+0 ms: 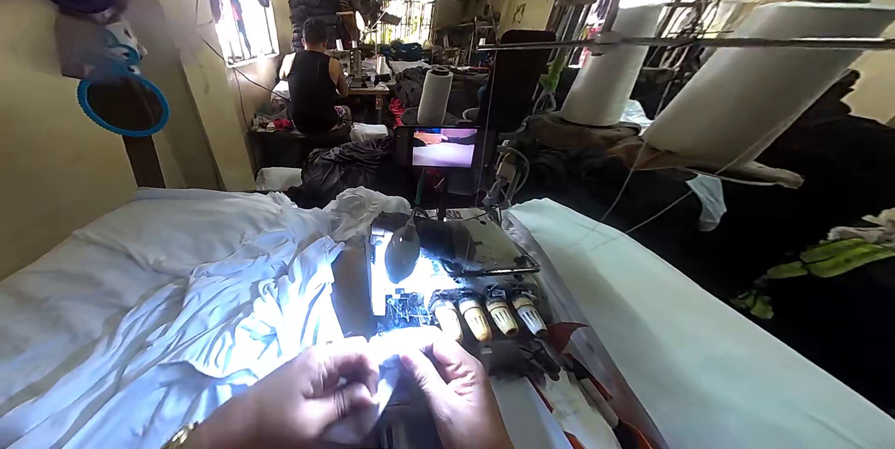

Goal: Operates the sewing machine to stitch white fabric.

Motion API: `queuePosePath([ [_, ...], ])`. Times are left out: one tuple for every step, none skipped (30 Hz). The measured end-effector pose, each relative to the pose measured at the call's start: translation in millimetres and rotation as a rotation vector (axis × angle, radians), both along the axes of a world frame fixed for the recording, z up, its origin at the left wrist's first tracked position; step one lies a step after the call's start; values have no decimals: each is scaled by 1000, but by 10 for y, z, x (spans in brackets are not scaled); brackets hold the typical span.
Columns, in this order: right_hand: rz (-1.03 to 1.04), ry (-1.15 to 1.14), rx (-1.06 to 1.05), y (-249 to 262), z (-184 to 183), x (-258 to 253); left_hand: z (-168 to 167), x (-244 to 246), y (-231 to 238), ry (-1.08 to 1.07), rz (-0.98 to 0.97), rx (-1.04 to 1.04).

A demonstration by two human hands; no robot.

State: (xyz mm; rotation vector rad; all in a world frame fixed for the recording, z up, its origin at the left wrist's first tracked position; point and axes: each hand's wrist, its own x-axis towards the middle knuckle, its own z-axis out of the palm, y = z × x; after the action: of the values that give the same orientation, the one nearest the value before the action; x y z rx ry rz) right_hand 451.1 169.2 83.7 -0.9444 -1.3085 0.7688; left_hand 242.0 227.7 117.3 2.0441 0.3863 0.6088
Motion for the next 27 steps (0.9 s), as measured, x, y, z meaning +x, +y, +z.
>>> queuePosePath([
  [2, -18, -2, 10, 1, -14, 79, -3, -83, 5, -25, 45],
  [19, -55, -7, 17, 3, -18, 139, 3, -132, 37, -28, 172],
  [45, -107, -21, 18, 13, -17, 175, 12, -154, 84, 8, 343],
  [78, -175, -49, 11, 34, -12, 183, 11, -144, 140, 77, 534],
  [118, -254, -89, -3, 56, 1, 178, -7, -111, 217, 174, 726],
  [151, -348, -143, -20, 78, 22, 164, -32, -62, 298, 276, 888],
  [185, -437, -196, -32, 92, 49, 163, -57, -16, 360, 341, 962],
  [210, -496, -229, -43, 104, 72, 160, -68, 24, 378, 367, 988],
  [240, -525, -249, -54, 114, 93, 160, -57, 43, 352, 365, 983],
  [282, -532, -267, -68, 126, 111, 171, -22, 36, 293, 346, 955],
  [327, -519, -274, -89, 132, 119, 186, 32, 5, 219, 321, 915],
  [355, -495, -267, -121, 136, 115, 199, 82, -29, 171, 290, 858],
  [347, -484, -238, -163, 155, 104, 199, 119, -48, 135, 251, 784],
  [309, -500, -188, -213, 192, 84, 189, 144, -45, 106, 206, 701],
  [248, -536, -116, -263, 220, 56, 178, 154, -30, 89, 154, 606],
  [182, -593, -32, -290, 230, 38, 173, 146, -11, 94, 91, 511],
  [140, -641, 32, -309, 237, 33, 176, 133, 9, 115, 29, 432],
  [135, -667, 57, -330, 253, 34, 188, 127, 23, 150, -11, 380],
  [165, -666, 36, -350, 268, 42, 211, 118, 35, 204, -37, 354],
  [212, -645, -17, -353, 270, 54, 236, 102, 54, 258, -54, 345],
  [259, -599, -87, -336, 256, 62, 256, 83, 84, 296, -61, 350],
  [306, -521, -154, -304, 228, 67, 276, 64, 119, 318, -64, 360],
  [341, -446, -206, -266, 179, 81, 293, 47, 150, 330, -72, 350],
  [357, -397, -227, -238, 128, 98, 303, 29, 174, 333, -85, 332],
  [358, -369, -225, -226, 85, 107, 309, 18, 183, 307, -99, 305],
  [348, -348, -216, -237, 68, 105, 317, 17, 181, 273, -119, 270],
  [343, -321, -207, -259, 66, 98, 314, 21, 180, 247, -143, 236],
])
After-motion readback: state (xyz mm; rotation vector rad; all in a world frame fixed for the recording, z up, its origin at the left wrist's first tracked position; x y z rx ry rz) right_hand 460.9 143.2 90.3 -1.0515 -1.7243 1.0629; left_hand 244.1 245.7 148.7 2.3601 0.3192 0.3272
